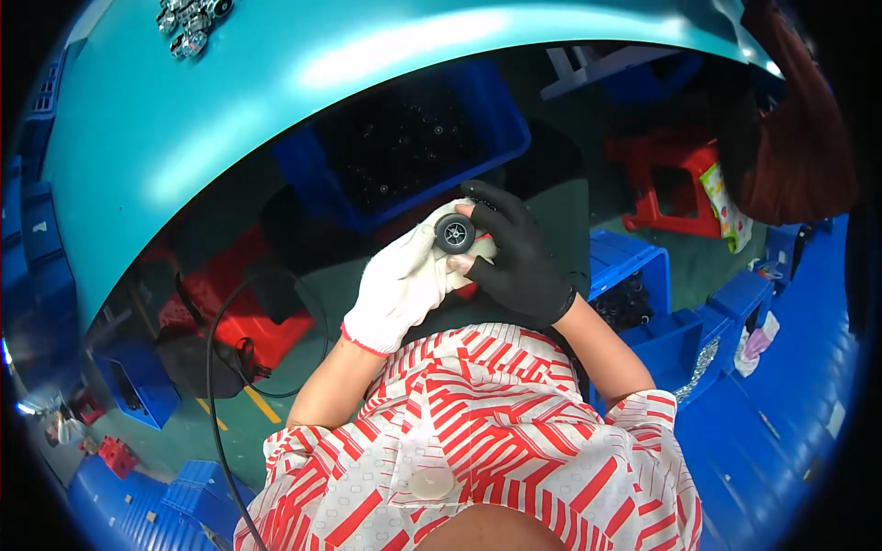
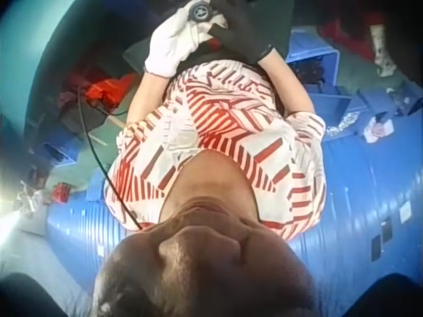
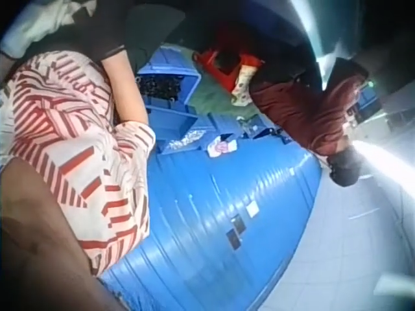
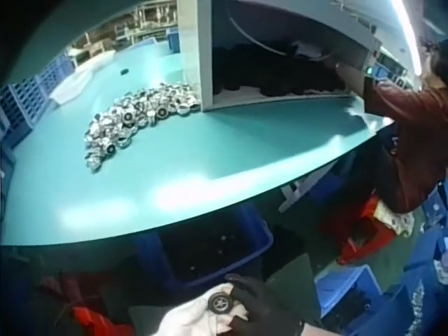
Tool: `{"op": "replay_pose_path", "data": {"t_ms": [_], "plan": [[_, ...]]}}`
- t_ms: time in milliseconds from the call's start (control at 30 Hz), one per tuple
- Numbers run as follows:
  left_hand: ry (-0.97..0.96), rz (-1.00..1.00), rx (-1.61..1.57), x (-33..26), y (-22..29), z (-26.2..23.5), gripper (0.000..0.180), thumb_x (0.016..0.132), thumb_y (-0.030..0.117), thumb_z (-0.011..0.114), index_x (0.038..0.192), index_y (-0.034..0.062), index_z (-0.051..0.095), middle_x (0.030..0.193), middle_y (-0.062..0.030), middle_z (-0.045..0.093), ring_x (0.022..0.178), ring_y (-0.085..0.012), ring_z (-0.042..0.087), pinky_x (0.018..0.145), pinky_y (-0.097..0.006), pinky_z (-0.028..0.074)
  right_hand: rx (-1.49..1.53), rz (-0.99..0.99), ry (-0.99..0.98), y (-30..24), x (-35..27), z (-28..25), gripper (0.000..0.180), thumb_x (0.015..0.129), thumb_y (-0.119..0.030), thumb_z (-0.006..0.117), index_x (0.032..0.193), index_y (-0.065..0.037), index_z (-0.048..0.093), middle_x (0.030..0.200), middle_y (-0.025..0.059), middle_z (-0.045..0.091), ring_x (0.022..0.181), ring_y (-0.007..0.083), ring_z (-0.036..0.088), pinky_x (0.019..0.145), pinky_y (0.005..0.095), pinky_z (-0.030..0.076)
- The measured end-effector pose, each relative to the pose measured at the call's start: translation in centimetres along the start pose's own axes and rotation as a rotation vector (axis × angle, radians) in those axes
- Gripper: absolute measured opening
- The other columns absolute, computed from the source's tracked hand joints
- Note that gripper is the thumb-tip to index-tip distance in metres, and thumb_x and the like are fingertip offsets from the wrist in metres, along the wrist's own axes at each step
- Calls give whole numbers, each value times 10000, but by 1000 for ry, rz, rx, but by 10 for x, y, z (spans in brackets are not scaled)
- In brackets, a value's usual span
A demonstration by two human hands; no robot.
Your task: Assembling small mechanical components by inserting silver metal pieces into black rubber rings.
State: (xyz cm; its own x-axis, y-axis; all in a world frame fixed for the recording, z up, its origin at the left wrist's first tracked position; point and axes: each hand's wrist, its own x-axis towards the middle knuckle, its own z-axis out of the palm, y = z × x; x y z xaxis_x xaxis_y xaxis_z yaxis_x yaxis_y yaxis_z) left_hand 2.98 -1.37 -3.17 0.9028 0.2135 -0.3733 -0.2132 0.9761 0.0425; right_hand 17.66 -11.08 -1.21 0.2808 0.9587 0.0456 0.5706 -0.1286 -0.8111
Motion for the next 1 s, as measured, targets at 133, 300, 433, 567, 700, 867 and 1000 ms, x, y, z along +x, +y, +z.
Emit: {"op": "replay_pose_path", "data": {"t_ms": [133,300,433,567,700,867,1000], "plan": [[-46,11,-16,-4,6,-2,439,980,211,435,1340,-31,363,1248,-188,479,1079,-279,557,894,-368,498,-20,-9,-38,-1,7,4,501,728,-238,730,1159,-58,549,1266,172,491,1133,349,494,958,424,393],[-14,57,-14,-9,16,-3,430,971,160,432,1349,-30,354,1252,-181,479,1122,-275,536,921,-359,482,-53,-53,-57,-10,19,11,502,722,-225,733,1158,-52,554,1280,185,483,1123,353,503,937,421,411],[85,122,185,-14,25,11,496,895,-15,451,1374,-27,326,1275,-176,477,1148,-258,520,943,-340,463,-69,-84,-50,-17,27,18,532,710,-184,731,1196,-71,546,1306,189,468,1136,354,500,933,419,419],[236,536,759,-31,20,8,769,738,-105,633,1420,29,306,1238,-153,517,1115,-207,537,949,-312,452,-43,-104,-52,-27,31,32,559,697,-123,718,1225,-91,538,1319,183,462,1133,363,506,922,412,430],[367,796,1256,-46,25,6,843,692,-65,714,1429,84,334,1141,-141,561,1020,-228,594,889,-319,495,30,-134,-65,-35,32,44,547,699,-80,712,1218,-86,542,1285,171,488,1077,352,547,872,396,462],[435,894,1307,-61,26,4,864,686,-59,718,1438,109,327,1119,-144,569,990,-241,609,873,-328,506,71,-168,-85,-41,33,56,539,687,-57,714,1199,-77,547,1251,160,513,1057,345,560,863,390,469],[450,911,1230,-68,19,0,865,689,-60,716,1440,112,323,1128,-147,565,996,-241,608,872,-327,506,33,-225,-106,-46,33,56,552,664,-5,692,1192,-76,547,1247,161,517,1047,347,564,856,391,472]]}}
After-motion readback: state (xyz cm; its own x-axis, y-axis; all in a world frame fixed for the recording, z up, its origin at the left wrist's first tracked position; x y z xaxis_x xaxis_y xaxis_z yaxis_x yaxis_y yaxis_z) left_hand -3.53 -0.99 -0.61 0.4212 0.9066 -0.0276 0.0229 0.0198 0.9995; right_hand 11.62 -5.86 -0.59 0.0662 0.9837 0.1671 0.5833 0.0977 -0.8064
